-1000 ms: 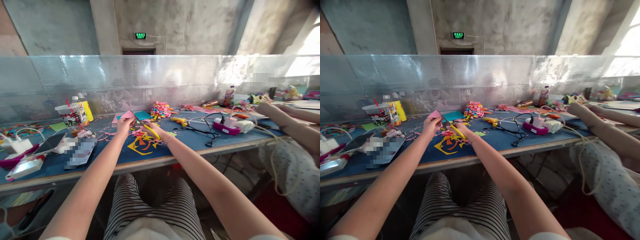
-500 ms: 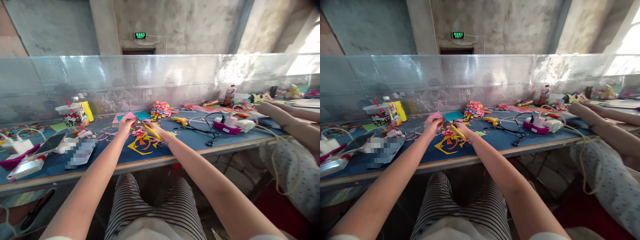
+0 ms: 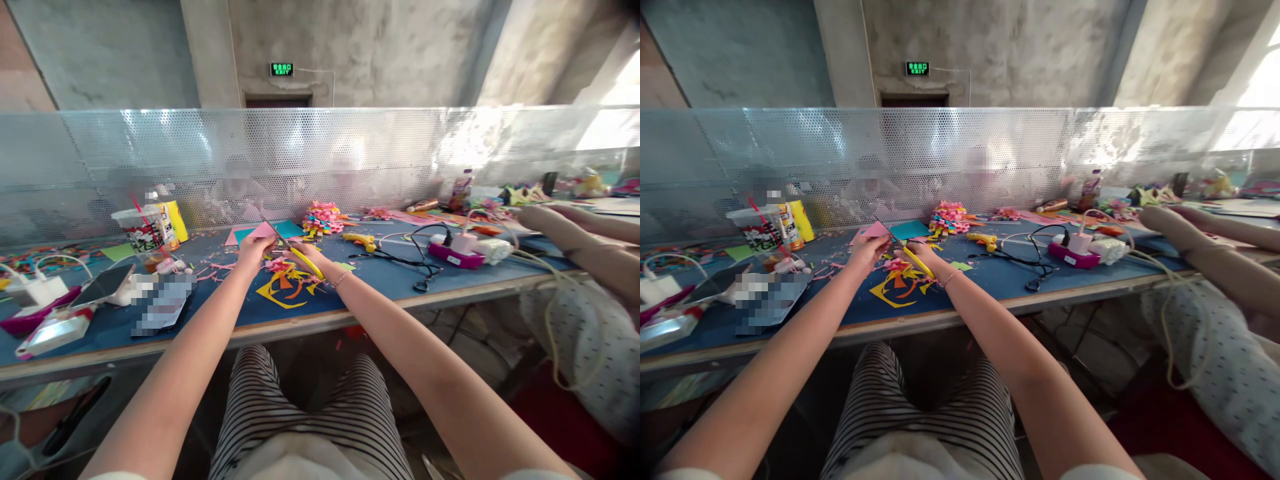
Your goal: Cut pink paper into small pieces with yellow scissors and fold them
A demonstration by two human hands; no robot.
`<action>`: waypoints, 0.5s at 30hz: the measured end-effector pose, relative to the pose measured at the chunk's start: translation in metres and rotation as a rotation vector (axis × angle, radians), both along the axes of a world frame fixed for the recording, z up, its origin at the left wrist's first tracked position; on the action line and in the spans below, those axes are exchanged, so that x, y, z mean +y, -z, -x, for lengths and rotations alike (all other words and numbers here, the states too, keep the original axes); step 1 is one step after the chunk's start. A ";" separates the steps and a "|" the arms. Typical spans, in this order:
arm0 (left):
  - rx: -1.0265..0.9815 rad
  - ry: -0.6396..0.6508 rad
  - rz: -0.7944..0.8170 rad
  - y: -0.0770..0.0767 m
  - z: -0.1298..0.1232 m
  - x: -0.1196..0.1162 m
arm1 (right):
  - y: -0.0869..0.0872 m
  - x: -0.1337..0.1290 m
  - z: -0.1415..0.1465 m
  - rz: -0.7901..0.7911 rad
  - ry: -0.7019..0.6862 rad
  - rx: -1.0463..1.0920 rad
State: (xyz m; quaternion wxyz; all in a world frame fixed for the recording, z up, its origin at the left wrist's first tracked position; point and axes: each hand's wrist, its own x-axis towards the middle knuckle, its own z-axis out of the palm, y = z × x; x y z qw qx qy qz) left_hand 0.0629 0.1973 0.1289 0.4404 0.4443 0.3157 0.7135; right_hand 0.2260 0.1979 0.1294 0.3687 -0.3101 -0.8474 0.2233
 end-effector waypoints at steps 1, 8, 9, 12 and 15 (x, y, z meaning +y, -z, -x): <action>-0.005 0.002 0.001 0.000 0.000 0.000 | 0.000 0.000 0.000 -0.003 0.002 0.000; -0.023 0.015 0.001 -0.001 0.000 -0.003 | 0.000 0.000 0.000 -0.037 -0.001 0.000; -0.024 0.015 0.001 -0.001 -0.001 -0.003 | 0.001 0.000 0.000 -0.039 -0.004 -0.002; -0.016 0.012 -0.006 -0.001 0.000 -0.001 | 0.001 0.002 0.000 -0.048 -0.002 -0.015; -0.004 0.009 -0.008 0.001 0.001 0.000 | 0.001 0.003 0.000 -0.065 0.012 -0.037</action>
